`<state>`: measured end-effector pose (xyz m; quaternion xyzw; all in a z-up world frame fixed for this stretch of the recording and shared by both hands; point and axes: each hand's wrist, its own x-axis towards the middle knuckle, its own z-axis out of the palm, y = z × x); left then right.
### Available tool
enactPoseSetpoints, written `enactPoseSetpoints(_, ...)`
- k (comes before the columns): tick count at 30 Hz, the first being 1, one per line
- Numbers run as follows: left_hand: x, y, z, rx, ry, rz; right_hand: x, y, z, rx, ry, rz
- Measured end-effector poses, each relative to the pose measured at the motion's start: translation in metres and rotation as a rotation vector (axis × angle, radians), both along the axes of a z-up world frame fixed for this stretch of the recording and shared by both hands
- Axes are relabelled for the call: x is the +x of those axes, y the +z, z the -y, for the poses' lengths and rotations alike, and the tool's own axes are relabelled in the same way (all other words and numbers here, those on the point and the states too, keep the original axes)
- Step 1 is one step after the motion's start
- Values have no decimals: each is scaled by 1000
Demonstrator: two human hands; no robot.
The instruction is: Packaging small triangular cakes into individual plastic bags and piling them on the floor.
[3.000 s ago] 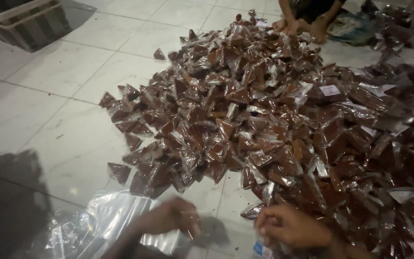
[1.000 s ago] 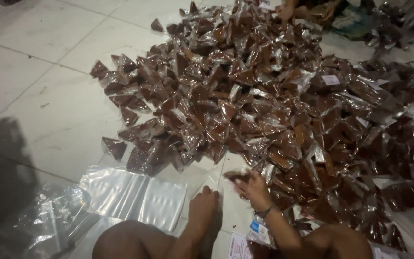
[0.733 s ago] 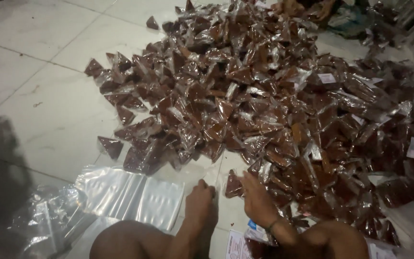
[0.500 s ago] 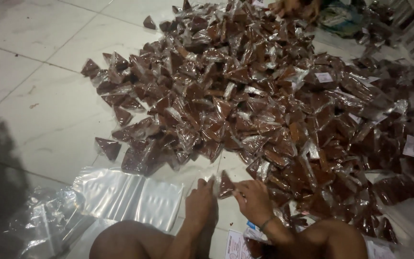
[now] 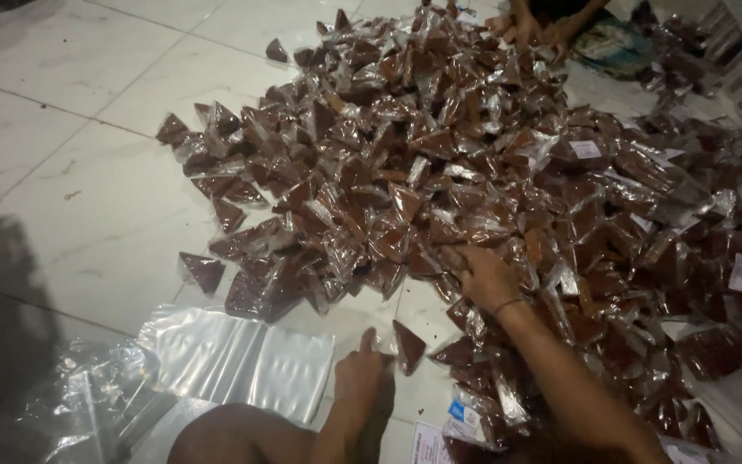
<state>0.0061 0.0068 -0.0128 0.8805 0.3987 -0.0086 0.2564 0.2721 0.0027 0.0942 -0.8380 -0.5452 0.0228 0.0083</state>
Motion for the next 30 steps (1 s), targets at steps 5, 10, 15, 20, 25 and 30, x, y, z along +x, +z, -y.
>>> enactPoseSetpoints(5, -5, 17, -2, -27, -21, 57, -8, 31, 29, 350, -439, -1357)
enactPoseSetpoints(10, -2, 10, -2, 65, -4, 209, -30, 43, 92, 540, -81, -1767)
enactPoseSetpoints(15, 1, -11, -2, 209, 54, 249, -54, 54, 118, 593, -118, -1754)
enactPoseSetpoints(20, -11, 43, 22, 32, -82, -22, -83, 48, 100, 257, -594, -1270)
enactPoseSetpoints(25, -4, 25, 19, -4, -84, -19, -122, 9, 69, -45, -535, -1022)
enactPoseSetpoints(30, -7, 18, 14, 23, -132, -63, -141, -57, 63, -43, -226, -440)
